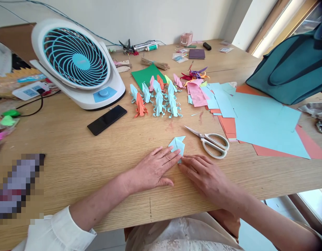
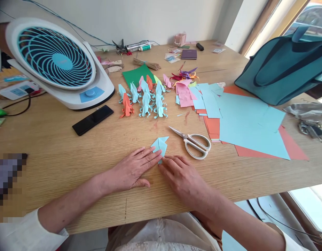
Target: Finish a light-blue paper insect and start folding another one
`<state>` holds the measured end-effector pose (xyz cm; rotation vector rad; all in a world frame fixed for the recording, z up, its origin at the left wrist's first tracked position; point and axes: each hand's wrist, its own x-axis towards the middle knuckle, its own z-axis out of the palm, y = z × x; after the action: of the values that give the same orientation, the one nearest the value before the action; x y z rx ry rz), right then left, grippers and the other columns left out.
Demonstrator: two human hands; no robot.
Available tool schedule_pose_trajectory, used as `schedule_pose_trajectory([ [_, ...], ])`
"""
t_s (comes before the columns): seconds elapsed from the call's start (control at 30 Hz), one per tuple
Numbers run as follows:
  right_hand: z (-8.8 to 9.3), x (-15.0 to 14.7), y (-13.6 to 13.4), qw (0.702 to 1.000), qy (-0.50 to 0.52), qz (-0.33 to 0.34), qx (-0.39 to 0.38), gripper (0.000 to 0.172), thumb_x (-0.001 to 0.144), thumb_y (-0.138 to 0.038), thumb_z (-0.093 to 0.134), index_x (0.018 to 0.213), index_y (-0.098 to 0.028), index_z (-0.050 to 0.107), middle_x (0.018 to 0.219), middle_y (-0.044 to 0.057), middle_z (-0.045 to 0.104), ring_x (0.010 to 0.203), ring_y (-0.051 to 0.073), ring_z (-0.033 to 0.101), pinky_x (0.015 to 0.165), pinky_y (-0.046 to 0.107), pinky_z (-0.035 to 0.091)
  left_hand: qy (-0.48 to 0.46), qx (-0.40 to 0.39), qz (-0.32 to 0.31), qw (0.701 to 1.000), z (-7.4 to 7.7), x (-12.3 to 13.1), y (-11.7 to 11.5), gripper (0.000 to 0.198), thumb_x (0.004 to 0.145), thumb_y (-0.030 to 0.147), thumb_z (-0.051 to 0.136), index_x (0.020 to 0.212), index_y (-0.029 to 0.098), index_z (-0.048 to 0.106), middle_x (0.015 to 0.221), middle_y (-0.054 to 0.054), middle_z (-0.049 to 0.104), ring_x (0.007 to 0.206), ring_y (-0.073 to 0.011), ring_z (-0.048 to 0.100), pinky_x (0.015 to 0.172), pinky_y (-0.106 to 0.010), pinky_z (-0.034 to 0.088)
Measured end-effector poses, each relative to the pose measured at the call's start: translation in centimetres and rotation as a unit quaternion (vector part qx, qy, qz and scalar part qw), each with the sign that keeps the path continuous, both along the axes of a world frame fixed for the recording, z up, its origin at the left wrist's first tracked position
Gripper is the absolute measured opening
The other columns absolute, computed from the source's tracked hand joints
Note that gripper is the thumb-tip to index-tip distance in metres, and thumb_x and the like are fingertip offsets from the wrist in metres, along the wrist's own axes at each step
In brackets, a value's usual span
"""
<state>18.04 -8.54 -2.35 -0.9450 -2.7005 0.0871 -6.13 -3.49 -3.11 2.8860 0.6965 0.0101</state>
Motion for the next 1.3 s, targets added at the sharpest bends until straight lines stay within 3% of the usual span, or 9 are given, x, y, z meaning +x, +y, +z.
schedule_pose_trajectory([
  [0.23,-0.3,-0.8,-0.5,0.999,-0.007,-0.031,0.022,0.032,0.095,-0.013,0.043,0.120,-0.003,0.060,0.122,0.022,0.062,0.118,0.033,0.055,0.094,0.049,0.053,0.009,-0.001,0.005,1.000,0.4,0.1,-0.1,0.084,0.089,0.066,0.041,0.153,0.015,0.023,0.159,-0.012,0.027,0.149,-0.0298,0.019,0.118,-0.045,0.015],
  [0.63,-1.3,-1.4,-1.0,0.997,-0.027,-0.070,0.013,0.031,0.095,-0.013,0.047,0.122,-0.006,0.060,0.122,0.020,0.061,0.122,0.029,0.053,0.101,0.045,0.048,0.014,-0.004,0.012,1.000,0.4,0.4,-0.5,0.087,0.089,0.071,0.031,0.154,0.014,0.020,0.160,-0.012,0.025,0.149,-0.0289,0.017,0.119,-0.047,0.015],
  [0.9,-0.3,-0.6,-2.5,0.996,0.045,-0.072,0.004,0.030,0.095,-0.014,0.047,0.121,-0.011,0.061,0.126,0.017,0.061,0.119,0.028,0.054,0.098,0.046,0.050,-0.006,0.010,0.068,0.998,0.5,1.7,-3.8,0.089,0.088,0.073,0.026,0.152,0.010,0.027,0.159,-0.013,0.026,0.146,-0.0323,0.022,0.116,-0.051,0.019],
  [1.07,-0.9,-0.3,-3.6,0.997,0.037,-0.062,0.007,0.030,0.096,-0.011,0.044,0.120,-0.009,0.061,0.124,0.016,0.061,0.116,0.027,0.055,0.098,0.045,0.050,0.011,0.011,0.056,0.998,1.0,1.9,-4.6,0.086,0.089,0.071,0.032,0.149,0.010,0.033,0.157,-0.017,0.031,0.143,-0.0339,0.029,0.111,-0.051,0.027],
  [1.3,-2.1,-0.3,-3.6,0.998,0.019,-0.055,0.005,0.032,0.094,-0.010,0.046,0.121,-0.006,0.061,0.125,0.017,0.059,0.111,0.029,0.055,0.095,0.045,0.051,0.000,0.035,-0.003,0.999,0.7,1.3,-2.8,0.079,0.090,0.067,0.038,0.146,0.011,0.039,0.156,-0.023,0.030,0.147,-0.0351,0.024,0.114,-0.057,0.023],
])
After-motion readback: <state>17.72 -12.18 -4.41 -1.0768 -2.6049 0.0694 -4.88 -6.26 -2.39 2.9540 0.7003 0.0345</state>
